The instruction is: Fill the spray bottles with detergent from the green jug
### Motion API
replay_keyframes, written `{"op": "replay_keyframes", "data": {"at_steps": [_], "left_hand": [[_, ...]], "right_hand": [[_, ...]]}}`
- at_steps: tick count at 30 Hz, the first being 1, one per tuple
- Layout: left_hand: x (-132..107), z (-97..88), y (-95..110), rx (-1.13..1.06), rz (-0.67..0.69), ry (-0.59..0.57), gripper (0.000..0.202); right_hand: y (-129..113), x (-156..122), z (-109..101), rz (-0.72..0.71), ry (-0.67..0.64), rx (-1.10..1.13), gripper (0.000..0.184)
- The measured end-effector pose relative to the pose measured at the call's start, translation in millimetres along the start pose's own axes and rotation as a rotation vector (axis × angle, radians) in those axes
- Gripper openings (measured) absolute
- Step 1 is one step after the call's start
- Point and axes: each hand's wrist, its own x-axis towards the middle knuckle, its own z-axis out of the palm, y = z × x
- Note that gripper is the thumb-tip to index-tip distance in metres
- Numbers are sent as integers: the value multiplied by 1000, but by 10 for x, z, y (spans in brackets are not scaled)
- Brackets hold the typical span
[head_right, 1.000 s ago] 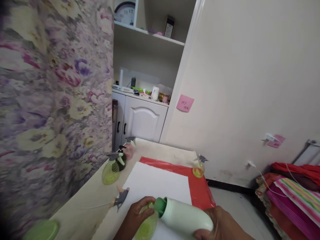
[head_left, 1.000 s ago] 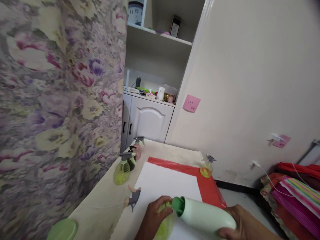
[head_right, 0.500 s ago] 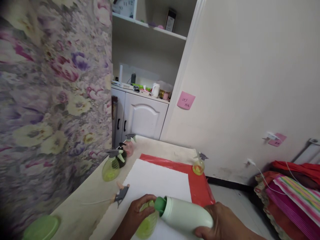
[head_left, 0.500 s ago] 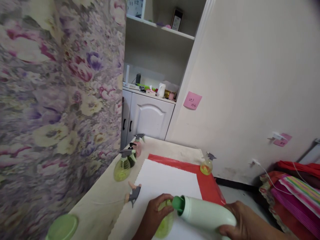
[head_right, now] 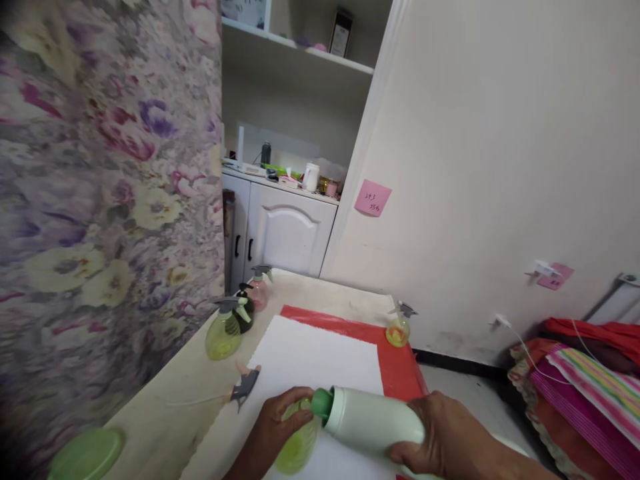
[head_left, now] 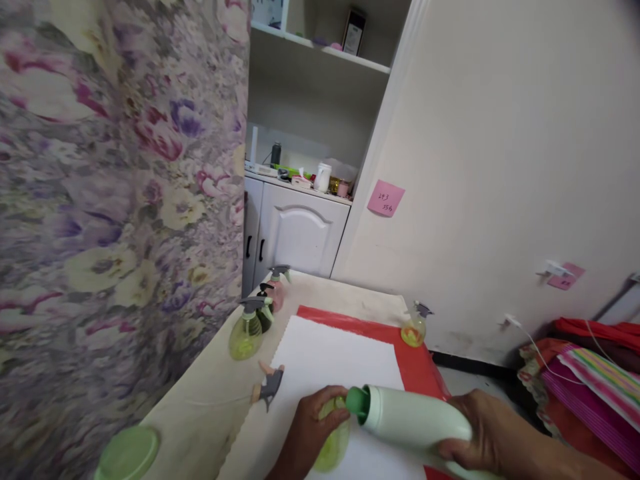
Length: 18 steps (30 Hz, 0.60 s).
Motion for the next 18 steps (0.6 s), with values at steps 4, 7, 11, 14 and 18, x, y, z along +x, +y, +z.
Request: {"op": "replay_keyframes", "data": {"at_steps": [4, 7, 11, 14, 18], "left_hand": [[-6, 0, 9, 2, 8, -1, 21], [-2, 1, 1, 4, -3, 1, 20], [4, 1, -21, 6, 3, -6, 20], [6, 2, -28, 7, 1, -3, 20], [3, 3, -27, 0, 17, -16, 19]], "right_hand": [[-19, 12, -6, 10, 11, -43, 30], [-35, 18, -15, 37, 6, -68, 34], [-41, 7, -31, 35, 10, -71, 34], [-62, -9, -44, 31, 19, -71, 32], [-105, -22, -64, 37, 34, -111, 29]]}}
